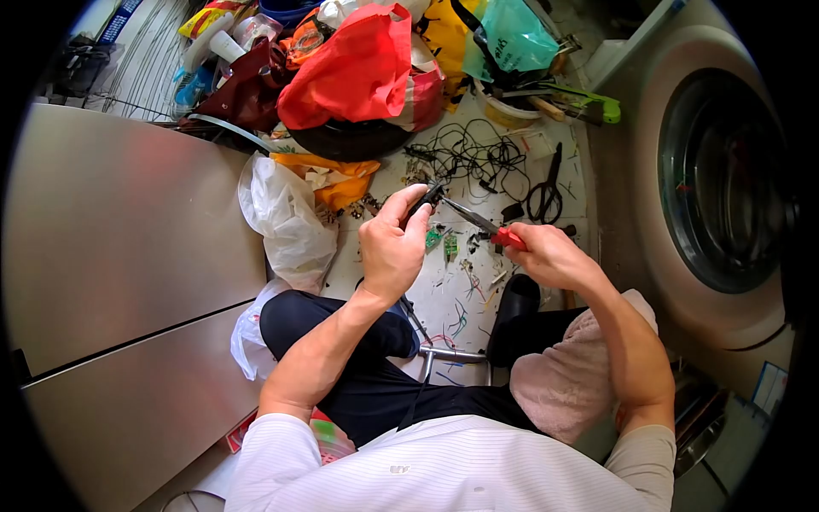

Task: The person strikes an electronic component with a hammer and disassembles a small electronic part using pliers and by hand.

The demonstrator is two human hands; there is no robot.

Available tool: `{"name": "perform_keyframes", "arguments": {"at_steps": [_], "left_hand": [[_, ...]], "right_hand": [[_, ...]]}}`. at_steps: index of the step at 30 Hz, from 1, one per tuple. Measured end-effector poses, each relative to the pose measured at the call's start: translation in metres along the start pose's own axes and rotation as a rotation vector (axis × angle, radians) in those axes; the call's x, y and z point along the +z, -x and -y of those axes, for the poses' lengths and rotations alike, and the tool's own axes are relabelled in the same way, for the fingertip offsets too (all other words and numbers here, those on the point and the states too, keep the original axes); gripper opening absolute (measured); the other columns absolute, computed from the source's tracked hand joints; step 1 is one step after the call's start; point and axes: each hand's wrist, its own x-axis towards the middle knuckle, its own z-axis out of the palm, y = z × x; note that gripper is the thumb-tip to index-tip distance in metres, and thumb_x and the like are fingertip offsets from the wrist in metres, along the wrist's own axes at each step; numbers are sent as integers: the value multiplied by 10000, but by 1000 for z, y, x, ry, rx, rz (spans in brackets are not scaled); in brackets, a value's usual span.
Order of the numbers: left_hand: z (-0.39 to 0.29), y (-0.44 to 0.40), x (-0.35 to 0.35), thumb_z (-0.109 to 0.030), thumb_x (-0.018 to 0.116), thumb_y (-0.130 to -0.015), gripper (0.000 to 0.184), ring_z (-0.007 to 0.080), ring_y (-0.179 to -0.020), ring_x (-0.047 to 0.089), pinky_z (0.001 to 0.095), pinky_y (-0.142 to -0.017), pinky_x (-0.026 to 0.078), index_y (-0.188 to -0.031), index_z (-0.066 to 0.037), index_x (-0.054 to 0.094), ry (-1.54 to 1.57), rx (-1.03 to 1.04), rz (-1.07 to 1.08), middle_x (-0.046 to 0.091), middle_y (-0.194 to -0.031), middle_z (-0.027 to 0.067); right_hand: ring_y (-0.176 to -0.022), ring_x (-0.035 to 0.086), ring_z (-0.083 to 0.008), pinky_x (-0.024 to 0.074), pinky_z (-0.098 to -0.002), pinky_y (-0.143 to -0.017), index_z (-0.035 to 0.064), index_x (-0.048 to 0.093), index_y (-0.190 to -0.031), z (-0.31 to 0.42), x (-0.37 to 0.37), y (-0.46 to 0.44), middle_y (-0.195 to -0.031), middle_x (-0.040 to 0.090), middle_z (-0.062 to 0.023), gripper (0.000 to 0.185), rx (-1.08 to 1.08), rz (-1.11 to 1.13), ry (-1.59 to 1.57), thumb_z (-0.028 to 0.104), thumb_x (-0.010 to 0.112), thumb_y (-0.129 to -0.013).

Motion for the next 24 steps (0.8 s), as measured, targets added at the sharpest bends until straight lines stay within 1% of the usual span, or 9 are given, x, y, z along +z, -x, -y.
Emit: {"name": "perform_keyframes", "arguments": {"at_steps": [1,3,7,13,15,19,21,22,24], "left_hand": [[2,-1,1,-35,675,-935,262,76,-708,652,253,-631,522,-1191,10,696,-1,1,0,749,-845,82],[6,-2,3,-43,681,-924,265,68,-657,615,251,-597,485,-1185,-4,699,30,-18,-7,732,-784,76],[4,-1,5,-46,677,-928,255,72,-645,609,257,-585,483,-1178,2,698,48,0,-21,727,-780,70],[2,1,6,-46,676,-928,258,87,-632,620,266,-578,487,-1182,-2,695,-40,34,-8,728,-781,91],[3,1,5,-48,681,-925,259,104,-635,644,269,-588,500,-1180,-6,695,-73,52,9,722,-780,103],[1,1,8,-45,684,-921,261,133,-623,660,288,-589,512,-1179,-9,692,-109,158,-7,722,-784,118],[-3,2,9,-42,681,-920,260,159,-629,678,304,-598,524,-1177,-11,687,-59,62,6,727,-804,139],[0,3,10,-42,681,-920,260,159,-629,678,304,-598,524,-1177,-11,687,-59,62,6,727,-804,139],[8,2,11,-18,667,-940,275,103,-733,713,245,-647,543,-1213,15,670,-130,107,20,764,-915,99]], "right_hand": [[-797,572,-404,458,-454,-737,11,579,-1013,0,0,-1,-805,591,-205,179,-1,-1,-1,174,629,-958],[-799,582,-403,460,-455,-734,9,583,-1021,0,-1,-2,-802,596,-205,190,-12,26,-24,180,631,-956],[-798,591,-404,460,-458,-729,8,590,-1039,-2,-5,0,-802,602,-206,196,-23,2,-26,179,631,-953],[-813,594,-406,460,-456,-734,10,596,-1066,-2,-4,1,-815,607,-206,203,-27,-8,21,170,635,-947],[-948,638,-440,494,-496,-823,-7,613,-1088,5,-5,2,-928,668,-257,248,8,6,23,204,602,-959],[-941,634,-446,491,-498,-812,-10,607,-1077,3,1,2,-932,666,-260,239,14,1,-27,201,591,-965],[-933,631,-449,486,-500,-798,-14,604,-1082,1,4,0,-933,664,-264,239,24,26,-35,196,579,-971],[-933,631,-449,486,-500,-798,-14,604,-1082,-1,7,-1,-933,664,-264,239,24,27,-36,196,579,-971],[-918,629,-450,483,-503,-787,-16,601,-1080,-4,10,-4,-919,660,-263,240,34,46,-114,199,577,-977]]}}
